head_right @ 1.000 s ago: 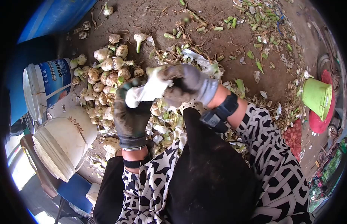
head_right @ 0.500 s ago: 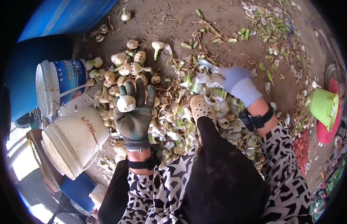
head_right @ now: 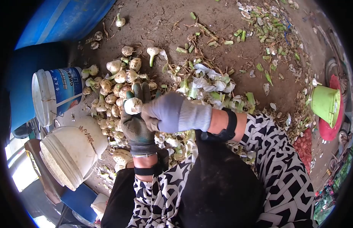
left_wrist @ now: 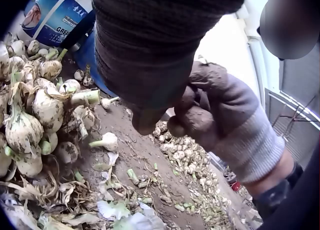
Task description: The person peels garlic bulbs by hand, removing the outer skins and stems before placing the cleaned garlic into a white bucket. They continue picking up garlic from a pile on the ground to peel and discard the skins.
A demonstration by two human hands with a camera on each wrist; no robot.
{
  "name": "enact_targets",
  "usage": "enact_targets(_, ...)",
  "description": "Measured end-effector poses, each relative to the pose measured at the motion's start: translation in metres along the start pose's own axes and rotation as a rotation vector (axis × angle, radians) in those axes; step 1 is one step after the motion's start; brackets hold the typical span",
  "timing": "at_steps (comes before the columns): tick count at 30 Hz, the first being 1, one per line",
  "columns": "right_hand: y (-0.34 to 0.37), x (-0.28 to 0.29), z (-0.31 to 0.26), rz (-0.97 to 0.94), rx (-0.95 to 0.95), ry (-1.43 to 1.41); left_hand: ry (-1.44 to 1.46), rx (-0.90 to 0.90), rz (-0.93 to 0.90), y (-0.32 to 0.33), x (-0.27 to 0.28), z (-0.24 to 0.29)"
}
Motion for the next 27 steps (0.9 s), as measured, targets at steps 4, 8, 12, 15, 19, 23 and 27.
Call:
enact_targets(4,0.018,0.016,0.008,0.021,-0.078,-0.306,0.006,-0.015,-0.145,-0.002,0.005,0.007)
enact_targets(8,0.01,0.027,0.015,0.002,-0.56,-0.569,0.021,0.052,-0.15,-0.004,-0.003,0.005)
enact_targets(12,-0.011,-0.001,0.017,-0.037,-0.777,-0.729,-0.051,0.058,-0.129,0.003,-0.023,0.008)
enact_targets(15,-0.014,-0.009,0.009,0.0,-0.803,-0.946,-0.108,-0.002,-0.192,0.003,-0.022,0.016)
enact_targets(19,-0.013,-0.025,0.024,0.002,-0.714,-1.054,-0.105,-0.063,-0.26,0.002,-0.019,0.019)
enact_targets(23,-0.009,-0.019,0.031,-0.019,-0.542,-1.039,-0.072,-0.097,-0.185,-0.002,-0.013,0.027)
enact_targets(27,-0.005,0.007,0.065,-0.066,-0.291,0.241,-0.38,-0.191,-0.444,-0.032,-0.022,0.148)
Point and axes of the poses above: each hand's wrist, its own y-axis away from the middle knuckle, its own x-axis out of the back of the hand, z = x × y, the point moved 3 cm from there along -y, towards the middle knuckle
